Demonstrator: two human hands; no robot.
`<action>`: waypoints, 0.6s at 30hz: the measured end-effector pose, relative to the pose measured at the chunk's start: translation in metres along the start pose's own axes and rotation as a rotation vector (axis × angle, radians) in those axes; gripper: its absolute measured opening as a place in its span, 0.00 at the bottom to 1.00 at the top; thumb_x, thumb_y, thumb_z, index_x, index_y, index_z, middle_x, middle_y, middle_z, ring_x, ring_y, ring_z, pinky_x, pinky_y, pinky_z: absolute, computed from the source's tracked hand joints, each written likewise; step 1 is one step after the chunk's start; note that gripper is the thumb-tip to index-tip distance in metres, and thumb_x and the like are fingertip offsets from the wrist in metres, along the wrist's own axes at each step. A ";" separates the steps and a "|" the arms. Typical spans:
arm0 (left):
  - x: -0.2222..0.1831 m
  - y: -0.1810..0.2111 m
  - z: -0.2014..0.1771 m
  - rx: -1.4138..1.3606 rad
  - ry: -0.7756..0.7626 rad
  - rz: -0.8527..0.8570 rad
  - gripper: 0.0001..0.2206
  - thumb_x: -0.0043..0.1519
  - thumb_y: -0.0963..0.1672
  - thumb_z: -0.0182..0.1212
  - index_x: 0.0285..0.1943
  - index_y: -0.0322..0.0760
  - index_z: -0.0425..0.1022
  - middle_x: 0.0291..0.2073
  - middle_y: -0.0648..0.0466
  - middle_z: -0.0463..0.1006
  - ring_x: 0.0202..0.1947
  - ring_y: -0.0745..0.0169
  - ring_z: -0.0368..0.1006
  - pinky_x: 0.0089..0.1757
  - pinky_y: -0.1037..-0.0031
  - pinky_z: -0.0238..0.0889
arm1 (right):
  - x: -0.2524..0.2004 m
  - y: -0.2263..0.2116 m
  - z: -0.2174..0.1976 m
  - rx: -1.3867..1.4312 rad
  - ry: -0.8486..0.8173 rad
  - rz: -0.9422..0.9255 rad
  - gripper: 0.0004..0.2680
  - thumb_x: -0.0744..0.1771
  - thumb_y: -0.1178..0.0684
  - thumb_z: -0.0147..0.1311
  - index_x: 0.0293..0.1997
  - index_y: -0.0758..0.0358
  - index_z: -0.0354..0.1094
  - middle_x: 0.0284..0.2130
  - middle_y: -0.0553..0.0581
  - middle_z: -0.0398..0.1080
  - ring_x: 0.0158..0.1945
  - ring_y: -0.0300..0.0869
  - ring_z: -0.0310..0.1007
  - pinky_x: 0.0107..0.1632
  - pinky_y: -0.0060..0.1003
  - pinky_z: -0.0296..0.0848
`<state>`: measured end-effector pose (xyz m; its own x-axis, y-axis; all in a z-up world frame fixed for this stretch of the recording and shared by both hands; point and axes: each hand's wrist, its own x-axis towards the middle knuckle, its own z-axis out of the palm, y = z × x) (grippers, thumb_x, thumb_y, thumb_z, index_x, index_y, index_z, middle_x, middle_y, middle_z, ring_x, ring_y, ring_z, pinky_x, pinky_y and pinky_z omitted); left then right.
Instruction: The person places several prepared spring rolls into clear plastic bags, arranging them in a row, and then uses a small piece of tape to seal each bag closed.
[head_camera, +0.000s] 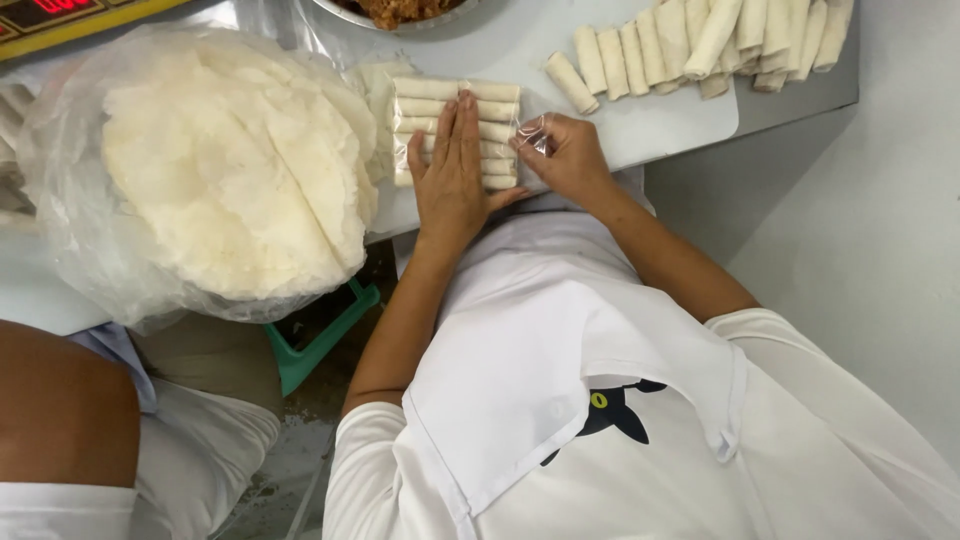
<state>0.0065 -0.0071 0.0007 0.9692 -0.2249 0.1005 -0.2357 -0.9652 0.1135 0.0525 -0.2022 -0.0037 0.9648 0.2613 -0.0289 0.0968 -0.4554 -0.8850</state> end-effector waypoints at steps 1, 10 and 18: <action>0.001 0.000 0.001 -0.001 0.000 0.001 0.65 0.51 0.75 0.75 0.81 0.34 0.44 0.79 0.55 0.54 0.79 0.62 0.48 0.69 0.57 0.38 | 0.004 0.001 -0.001 0.000 0.001 0.001 0.04 0.68 0.54 0.64 0.42 0.62 0.78 0.33 0.49 0.77 0.29 0.31 0.66 0.33 0.27 0.67; -0.001 0.001 -0.001 0.034 -0.035 -0.090 0.70 0.46 0.76 0.78 0.81 0.37 0.41 0.80 0.60 0.51 0.80 0.67 0.50 0.71 0.64 0.38 | -0.009 0.022 -0.026 -0.134 0.106 -0.172 0.05 0.62 0.66 0.61 0.31 0.65 0.70 0.26 0.53 0.68 0.26 0.36 0.62 0.29 0.31 0.61; 0.003 0.002 -0.004 0.105 -0.064 -0.055 0.69 0.49 0.80 0.68 0.81 0.35 0.44 0.80 0.57 0.50 0.79 0.64 0.46 0.70 0.60 0.37 | -0.054 0.011 -0.078 -0.378 0.113 -0.289 0.13 0.68 0.57 0.67 0.52 0.71 0.67 0.45 0.64 0.63 0.46 0.51 0.67 0.43 0.40 0.77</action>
<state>0.0085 -0.0092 0.0048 0.9838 -0.1762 0.0335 -0.1767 -0.9842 0.0124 0.0208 -0.2878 0.0248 0.9039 0.3382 0.2617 0.4261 -0.6608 -0.6178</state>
